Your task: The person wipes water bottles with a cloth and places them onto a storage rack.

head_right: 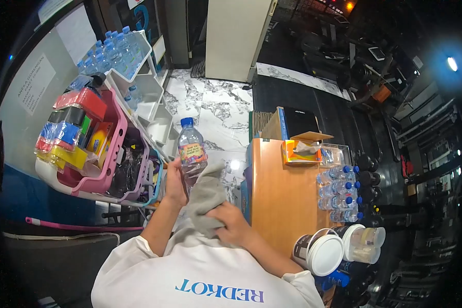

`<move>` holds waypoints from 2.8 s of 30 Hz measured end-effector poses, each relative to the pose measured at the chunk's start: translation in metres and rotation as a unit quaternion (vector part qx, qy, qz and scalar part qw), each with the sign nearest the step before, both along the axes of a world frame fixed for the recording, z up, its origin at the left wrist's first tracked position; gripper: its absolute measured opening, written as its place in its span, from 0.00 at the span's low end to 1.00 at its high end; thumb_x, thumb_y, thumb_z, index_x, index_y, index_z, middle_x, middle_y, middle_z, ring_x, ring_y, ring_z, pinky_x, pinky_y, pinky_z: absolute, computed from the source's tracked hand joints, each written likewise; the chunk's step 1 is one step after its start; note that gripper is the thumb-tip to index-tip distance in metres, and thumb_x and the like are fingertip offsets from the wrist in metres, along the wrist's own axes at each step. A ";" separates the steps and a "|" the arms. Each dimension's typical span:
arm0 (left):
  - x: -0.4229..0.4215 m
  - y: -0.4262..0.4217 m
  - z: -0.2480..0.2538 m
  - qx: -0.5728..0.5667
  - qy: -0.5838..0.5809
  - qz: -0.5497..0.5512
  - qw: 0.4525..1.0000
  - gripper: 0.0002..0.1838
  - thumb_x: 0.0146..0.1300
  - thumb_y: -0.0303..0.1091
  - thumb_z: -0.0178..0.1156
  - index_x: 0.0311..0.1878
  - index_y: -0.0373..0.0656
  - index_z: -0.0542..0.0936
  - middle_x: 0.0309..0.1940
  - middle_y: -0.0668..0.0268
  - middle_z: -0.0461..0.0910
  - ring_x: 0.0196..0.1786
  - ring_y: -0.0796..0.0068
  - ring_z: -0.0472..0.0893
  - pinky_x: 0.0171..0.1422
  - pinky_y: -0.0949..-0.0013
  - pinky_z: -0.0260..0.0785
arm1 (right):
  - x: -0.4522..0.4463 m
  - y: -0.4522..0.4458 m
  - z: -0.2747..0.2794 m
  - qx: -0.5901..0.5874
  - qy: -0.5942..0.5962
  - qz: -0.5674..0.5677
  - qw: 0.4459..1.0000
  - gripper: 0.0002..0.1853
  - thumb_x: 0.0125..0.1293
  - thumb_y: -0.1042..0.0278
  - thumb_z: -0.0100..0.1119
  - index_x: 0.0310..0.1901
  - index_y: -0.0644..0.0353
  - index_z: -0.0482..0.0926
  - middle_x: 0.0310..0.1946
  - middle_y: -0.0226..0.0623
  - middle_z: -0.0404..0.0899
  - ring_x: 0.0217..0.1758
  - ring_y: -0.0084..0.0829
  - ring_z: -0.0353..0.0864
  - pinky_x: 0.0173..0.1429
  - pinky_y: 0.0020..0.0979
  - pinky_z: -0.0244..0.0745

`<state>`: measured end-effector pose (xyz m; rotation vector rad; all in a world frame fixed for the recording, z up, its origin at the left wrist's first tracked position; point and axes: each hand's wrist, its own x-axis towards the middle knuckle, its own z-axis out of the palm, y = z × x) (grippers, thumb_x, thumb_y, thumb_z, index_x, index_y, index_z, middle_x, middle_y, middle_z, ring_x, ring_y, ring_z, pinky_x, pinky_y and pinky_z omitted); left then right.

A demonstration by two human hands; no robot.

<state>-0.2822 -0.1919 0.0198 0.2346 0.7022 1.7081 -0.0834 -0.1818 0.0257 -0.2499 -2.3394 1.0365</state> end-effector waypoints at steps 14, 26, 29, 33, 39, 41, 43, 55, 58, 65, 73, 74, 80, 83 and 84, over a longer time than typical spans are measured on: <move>0.024 -0.023 -0.004 -0.029 0.074 -0.196 0.977 0.37 0.64 0.66 0.47 0.64 0.46 0.67 0.55 0.62 0.75 0.55 0.71 0.78 0.57 0.62 0.74 | -0.055 0.047 0.077 0.209 0.029 -0.180 0.961 0.15 0.49 0.65 0.62 0.40 0.57 0.80 0.38 0.39 0.74 0.40 0.49 0.70 0.47 0.44 0.66; 0.024 -0.024 -0.018 -0.098 0.083 -0.180 0.975 0.31 0.69 0.59 0.41 0.66 0.48 0.63 0.58 0.63 0.71 0.56 0.72 0.77 0.57 0.65 0.74 | -0.035 0.040 0.020 0.248 0.064 -0.131 0.958 0.25 0.33 0.73 0.71 0.41 0.56 0.79 0.41 0.33 0.76 0.48 0.41 0.74 0.51 0.43 0.72; 0.022 -0.024 -0.014 -0.072 0.055 -0.194 0.977 0.30 0.70 0.57 0.41 0.67 0.47 0.62 0.59 0.63 0.70 0.56 0.71 0.76 0.57 0.65 0.74 | -0.043 0.048 0.047 0.195 -0.034 -0.171 0.965 0.23 0.40 0.69 0.69 0.44 0.59 0.77 0.43 0.38 0.73 0.52 0.45 0.69 0.61 0.47 0.60; 0.026 -0.022 0.001 -0.027 0.109 -0.155 0.982 0.32 0.67 0.53 0.48 0.68 0.44 0.60 0.59 0.61 0.70 0.58 0.70 0.74 0.61 0.64 0.70 | -0.048 0.060 0.043 0.096 0.041 -0.162 0.981 0.16 0.48 0.73 0.64 0.41 0.66 0.77 0.43 0.46 0.73 0.49 0.50 0.70 0.53 0.43 0.67; 0.020 -0.030 -0.001 0.090 0.151 -0.141 0.974 0.37 0.60 0.50 0.61 0.68 0.44 0.60 0.59 0.61 0.70 0.59 0.68 0.73 0.64 0.62 0.67 | -0.032 0.058 0.043 0.046 0.134 -0.172 0.975 0.17 0.40 0.78 0.65 0.38 0.65 0.77 0.41 0.45 0.74 0.47 0.50 0.74 0.51 0.40 0.72; 0.023 -0.036 -0.016 0.120 0.144 -0.140 0.972 0.39 0.58 0.53 0.63 0.67 0.44 0.61 0.59 0.61 0.70 0.59 0.68 0.73 0.63 0.61 0.67 | -0.031 0.054 0.047 0.025 0.169 -0.177 0.969 0.18 0.40 0.79 0.65 0.37 0.66 0.77 0.42 0.46 0.76 0.45 0.52 0.77 0.49 0.40 0.74; 0.027 -0.041 -0.039 0.111 -0.042 -0.247 0.962 0.45 0.54 0.67 0.59 0.65 0.42 0.63 0.58 0.59 0.71 0.59 0.61 0.74 0.62 0.55 0.69 | -0.036 0.052 0.042 0.073 0.157 -0.190 0.966 0.18 0.40 0.78 0.65 0.38 0.66 0.77 0.42 0.47 0.76 0.45 0.52 0.77 0.49 0.41 0.74; 0.009 -0.028 0.001 0.017 -0.031 -0.266 0.963 0.39 0.54 0.50 0.63 0.66 0.41 0.61 0.61 0.56 0.70 0.60 0.59 0.75 0.62 0.53 0.70 | 0.001 0.064 0.074 0.016 0.098 -0.209 0.973 0.18 0.52 0.74 0.57 0.48 0.65 0.76 0.40 0.46 0.78 0.45 0.44 0.76 0.57 0.43 0.62; 0.001 -0.015 0.012 0.030 0.080 -0.275 0.958 0.40 0.53 0.45 0.66 0.66 0.40 0.60 0.60 0.56 0.70 0.60 0.59 0.74 0.63 0.53 0.69 | -0.016 0.080 0.078 0.087 0.065 -0.214 0.971 0.20 0.51 0.71 0.59 0.48 0.63 0.77 0.41 0.42 0.79 0.53 0.43 0.72 0.67 0.48 0.44; 0.012 0.013 -0.025 0.043 -0.016 -0.233 0.971 0.41 0.58 0.65 0.55 0.65 0.43 0.63 0.54 0.56 0.75 0.53 0.60 0.79 0.54 0.53 0.76 | -0.059 0.105 0.027 0.107 0.086 -0.151 0.979 0.23 0.50 0.75 0.58 0.51 0.62 0.74 0.49 0.46 0.75 0.62 0.53 0.64 0.72 0.53 0.47; -0.004 -0.020 -0.058 -0.086 -0.151 -0.201 0.964 0.37 0.66 0.67 0.38 0.62 0.45 0.68 0.52 0.57 0.78 0.43 0.58 0.83 0.42 0.51 0.80 | -0.025 0.038 -0.008 -0.332 -0.016 -0.148 0.931 0.19 0.57 0.80 0.49 0.52 0.63 0.73 0.45 0.45 0.77 0.55 0.32 0.75 0.65 0.33 0.64; -0.006 -0.023 -0.061 -0.086 -0.164 -0.192 0.964 0.37 0.65 0.67 0.38 0.63 0.44 0.67 0.52 0.56 0.77 0.40 0.57 0.84 0.40 0.51 0.80 | -0.028 0.037 -0.008 -0.335 -0.017 -0.148 0.930 0.19 0.57 0.80 0.49 0.52 0.63 0.73 0.45 0.45 0.77 0.55 0.32 0.75 0.65 0.33 0.64; -0.006 -0.018 -0.047 -0.012 -0.205 -0.225 0.952 0.34 0.67 0.59 0.33 0.62 0.41 0.68 0.47 0.51 0.79 0.36 0.56 0.84 0.39 0.55 0.80 | -0.049 0.059 0.031 -0.372 0.375 -0.245 0.813 0.19 0.66 0.71 0.48 0.58 0.68 0.68 0.44 0.37 0.77 0.44 0.26 0.75 0.51 0.28 0.69; -0.006 -0.019 -0.052 -0.042 -0.115 -0.248 0.961 0.34 0.67 0.61 0.34 0.60 0.41 0.70 0.49 0.51 0.79 0.38 0.56 0.84 0.42 0.57 0.80 | -0.061 0.077 0.040 -0.114 0.078 -0.178 0.974 0.17 0.62 0.74 0.53 0.54 0.64 0.72 0.44 0.45 0.77 0.51 0.38 0.73 0.54 0.38 0.68; -0.005 -0.019 -0.051 -0.044 -0.114 -0.252 0.960 0.34 0.67 0.61 0.34 0.60 0.41 0.70 0.49 0.51 0.79 0.38 0.56 0.84 0.42 0.57 0.80 | -0.070 0.079 0.030 -0.033 -0.043 -0.185 0.981 0.17 0.57 0.77 0.55 0.49 0.61 0.76 0.43 0.45 0.76 0.50 0.47 0.72 0.55 0.43 0.66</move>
